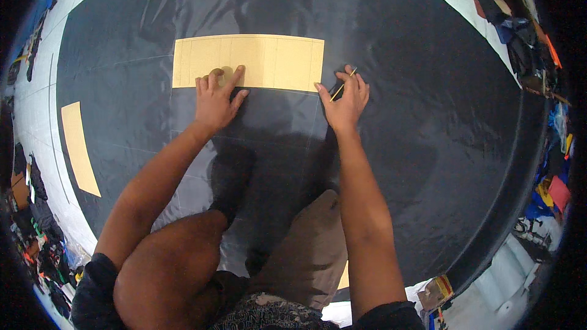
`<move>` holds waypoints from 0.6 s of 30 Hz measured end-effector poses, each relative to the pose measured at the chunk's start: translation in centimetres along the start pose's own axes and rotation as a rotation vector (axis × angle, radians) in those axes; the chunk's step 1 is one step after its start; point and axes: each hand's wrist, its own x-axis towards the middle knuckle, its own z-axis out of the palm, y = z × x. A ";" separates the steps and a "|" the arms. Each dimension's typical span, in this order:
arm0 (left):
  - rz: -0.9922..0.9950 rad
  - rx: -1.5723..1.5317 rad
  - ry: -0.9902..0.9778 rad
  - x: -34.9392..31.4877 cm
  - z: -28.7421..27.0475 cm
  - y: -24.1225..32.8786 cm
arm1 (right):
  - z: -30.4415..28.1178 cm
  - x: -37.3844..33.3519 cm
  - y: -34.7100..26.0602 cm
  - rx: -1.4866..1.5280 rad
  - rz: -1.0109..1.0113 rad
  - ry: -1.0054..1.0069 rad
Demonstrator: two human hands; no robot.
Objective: The person places a rectangular piece of cardboard on a black floor covering and uses a pencil to trace its outline. They repeat this process multiple times, moving the cardboard to different locations to create several marked rectangles on the floor.
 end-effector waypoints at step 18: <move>0.012 -0.020 -0.040 -0.2 0.0 -0.6 | 0.0 -0.5 0.6 0.059 0.005 -0.026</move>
